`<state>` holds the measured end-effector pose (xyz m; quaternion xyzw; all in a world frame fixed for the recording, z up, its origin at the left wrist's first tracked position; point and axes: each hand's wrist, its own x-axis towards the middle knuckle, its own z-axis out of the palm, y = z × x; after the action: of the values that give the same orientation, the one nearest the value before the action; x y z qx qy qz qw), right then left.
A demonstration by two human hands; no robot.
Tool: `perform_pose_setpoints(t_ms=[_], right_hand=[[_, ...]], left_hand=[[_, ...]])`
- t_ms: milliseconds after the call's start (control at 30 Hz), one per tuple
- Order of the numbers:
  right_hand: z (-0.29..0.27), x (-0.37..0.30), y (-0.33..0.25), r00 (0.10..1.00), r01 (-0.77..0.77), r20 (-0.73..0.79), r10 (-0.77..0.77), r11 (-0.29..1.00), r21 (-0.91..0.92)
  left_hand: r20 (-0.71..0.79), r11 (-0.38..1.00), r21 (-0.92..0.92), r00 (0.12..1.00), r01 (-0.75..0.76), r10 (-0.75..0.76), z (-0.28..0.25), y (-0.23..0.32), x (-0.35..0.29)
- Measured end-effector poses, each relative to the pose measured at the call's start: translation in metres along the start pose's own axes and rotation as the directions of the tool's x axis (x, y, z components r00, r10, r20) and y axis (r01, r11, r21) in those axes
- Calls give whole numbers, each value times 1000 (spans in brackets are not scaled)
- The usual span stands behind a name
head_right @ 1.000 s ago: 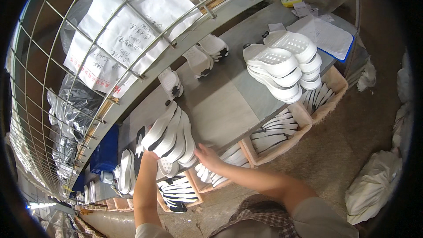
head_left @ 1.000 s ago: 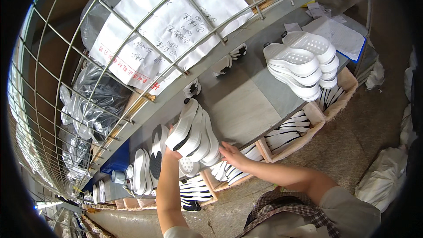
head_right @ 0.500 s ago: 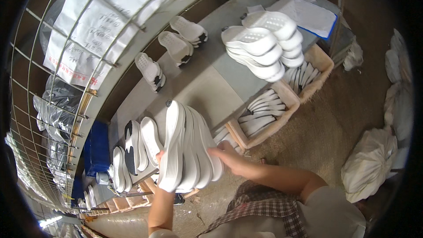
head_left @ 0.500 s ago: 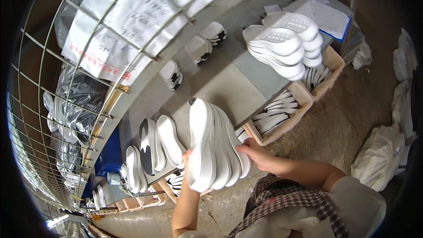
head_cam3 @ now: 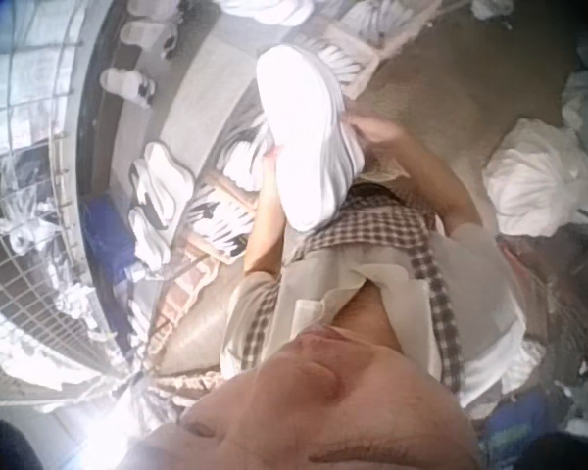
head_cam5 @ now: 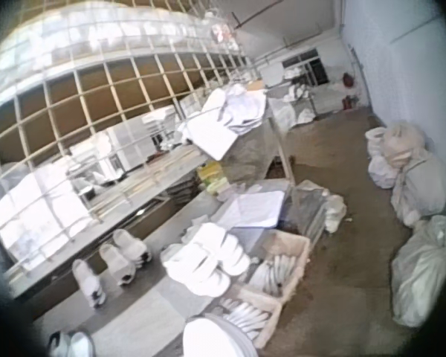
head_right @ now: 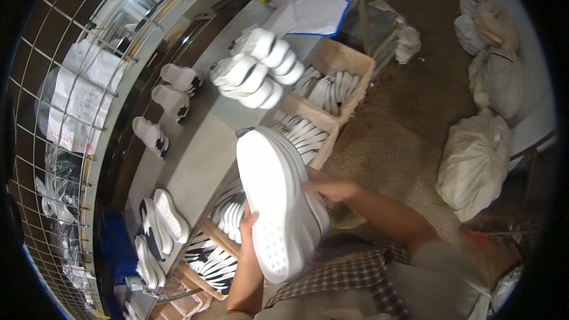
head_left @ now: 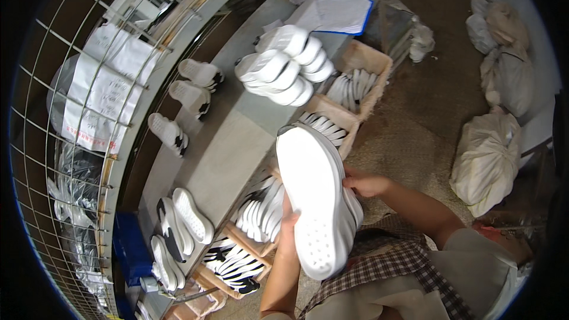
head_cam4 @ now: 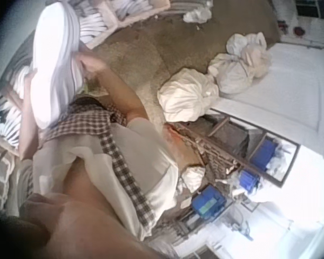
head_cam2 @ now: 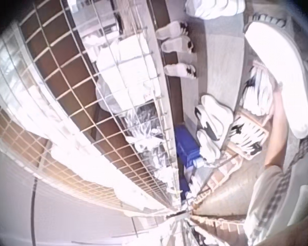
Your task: The person picks up white slippers from a shelf, inspects them, and uses a brush to clean the soles and uppers. The person places the cleaned slippers back on the shelf and repeats the process with additional slippers.
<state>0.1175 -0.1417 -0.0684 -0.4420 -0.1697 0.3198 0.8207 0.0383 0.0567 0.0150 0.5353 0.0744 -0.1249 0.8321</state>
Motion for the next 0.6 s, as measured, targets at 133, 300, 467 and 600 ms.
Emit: perform_pose_setpoints(t_ms=[133,300,467,600], right_hand=[[-33,-29,7,994,-113,17,112,979,167],[-58,-50,16,981,-168,-71,180,975,145],[-72,-55,22,975,-182,-91,205,961,210],[-80,-60,19,954,-280,-69,292,949,145]], left_hand=[[43,996,87,999,-29,26,57,-8,5],[61,999,54,998,0,-4,87,-18,0],[98,999,-17,994,-49,50,91,-35,0],[121,998,-51,992,-23,29,85,-47,-2]])
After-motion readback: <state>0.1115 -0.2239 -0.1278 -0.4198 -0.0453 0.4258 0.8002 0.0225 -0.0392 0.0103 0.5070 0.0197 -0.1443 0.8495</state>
